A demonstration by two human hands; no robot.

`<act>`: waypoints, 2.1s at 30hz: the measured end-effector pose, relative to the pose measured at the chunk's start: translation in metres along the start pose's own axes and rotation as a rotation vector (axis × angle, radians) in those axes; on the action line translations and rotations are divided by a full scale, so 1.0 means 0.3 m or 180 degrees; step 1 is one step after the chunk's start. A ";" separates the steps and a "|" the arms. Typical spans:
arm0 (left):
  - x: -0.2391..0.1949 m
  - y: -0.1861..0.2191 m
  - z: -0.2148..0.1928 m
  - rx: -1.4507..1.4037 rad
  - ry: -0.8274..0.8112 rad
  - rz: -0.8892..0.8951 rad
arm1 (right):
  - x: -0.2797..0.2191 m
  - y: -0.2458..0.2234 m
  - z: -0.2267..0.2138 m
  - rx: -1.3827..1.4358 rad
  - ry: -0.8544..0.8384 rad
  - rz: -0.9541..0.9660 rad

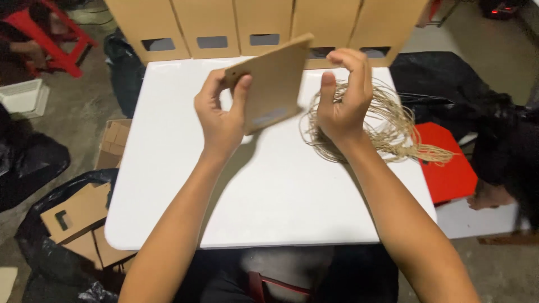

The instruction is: Assembling paper gift bags by threading twine handles through pre-punched holes

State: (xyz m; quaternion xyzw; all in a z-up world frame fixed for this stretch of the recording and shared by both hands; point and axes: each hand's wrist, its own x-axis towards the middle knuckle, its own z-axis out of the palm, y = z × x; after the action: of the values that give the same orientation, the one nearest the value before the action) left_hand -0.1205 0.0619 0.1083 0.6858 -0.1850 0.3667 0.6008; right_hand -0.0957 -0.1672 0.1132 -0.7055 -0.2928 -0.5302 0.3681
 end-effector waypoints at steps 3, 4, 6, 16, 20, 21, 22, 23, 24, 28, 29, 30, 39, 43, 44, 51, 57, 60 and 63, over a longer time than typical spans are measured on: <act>-0.033 -0.034 0.015 0.0280 0.0062 0.0497 | 0.010 0.113 -0.046 -0.0970 -0.0076 -0.0050; -0.046 -0.049 0.016 0.0273 0.0067 0.0526 | -0.010 0.154 -0.058 -0.0973 -0.0054 -0.0070; -0.072 -0.080 0.011 0.0478 0.0160 0.0754 | -0.052 0.234 -0.077 -0.1284 -0.0687 0.0363; -0.015 -0.050 -0.078 0.1056 0.0827 0.0578 | -0.116 0.352 -0.113 -0.1669 -0.1883 0.0753; -0.003 -0.077 -0.103 0.1052 0.0794 0.0599 | -0.070 0.305 -0.130 -0.1304 -0.2246 0.0799; 0.001 -0.081 -0.104 0.1064 0.0782 0.0669 | -0.047 0.282 -0.133 -0.0873 -0.2508 0.0871; 0.008 -0.095 -0.109 0.1063 0.0789 0.0676 | -0.044 0.249 -0.127 -0.0873 -0.2505 0.0862; 0.013 -0.110 -0.115 0.1049 0.0725 0.0902 | -0.041 0.216 -0.121 -0.0842 -0.2695 0.0885; 0.013 -0.124 -0.122 0.1037 0.0653 0.1118 | -0.045 0.180 -0.116 -0.0806 -0.2892 0.0917; 0.010 -0.111 -0.121 0.1089 0.0700 0.1166 | -0.122 0.258 -0.049 -0.0936 -0.2999 0.0783; 0.009 -0.109 -0.122 0.1086 0.0692 0.1172 | -0.131 0.265 -0.046 -0.1009 -0.2917 0.0579; 0.015 -0.108 -0.121 0.1081 0.0691 0.1190 | -0.133 0.276 -0.039 -0.1085 -0.2824 0.0365; 0.016 -0.097 -0.119 0.1041 0.0640 0.1184 | -0.089 0.364 -0.131 -0.2484 -0.1513 -0.0143; 0.014 -0.101 -0.119 0.1080 0.0653 0.1170 | -0.130 0.522 -0.269 -0.2773 -0.1416 0.0511; 0.015 -0.105 -0.119 0.1090 0.0655 0.1194 | -0.145 0.541 -0.291 -0.2862 -0.1673 0.0877; 0.015 -0.128 -0.127 0.1041 0.0676 0.1211 | -0.193 0.573 -0.282 -0.2329 -0.1982 0.1601; 0.016 -0.127 -0.130 0.1111 0.0686 0.1173 | -0.072 0.350 -0.244 -0.1898 -0.2633 0.1491; 0.016 -0.124 -0.134 0.1063 0.0663 0.1214 | -0.137 0.451 -0.206 -0.2062 -0.2547 0.1129; -0.011 -0.114 -0.116 0.1106 0.0788 0.0712 | -0.059 0.395 -0.236 -0.1829 -0.2502 0.1063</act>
State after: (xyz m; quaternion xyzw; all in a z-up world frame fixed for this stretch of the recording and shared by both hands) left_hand -0.1089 0.1018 0.0827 0.7040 -0.1189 0.5385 0.4476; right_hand -0.0431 -0.2924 0.0832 -0.9613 -0.1348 -0.2180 0.1011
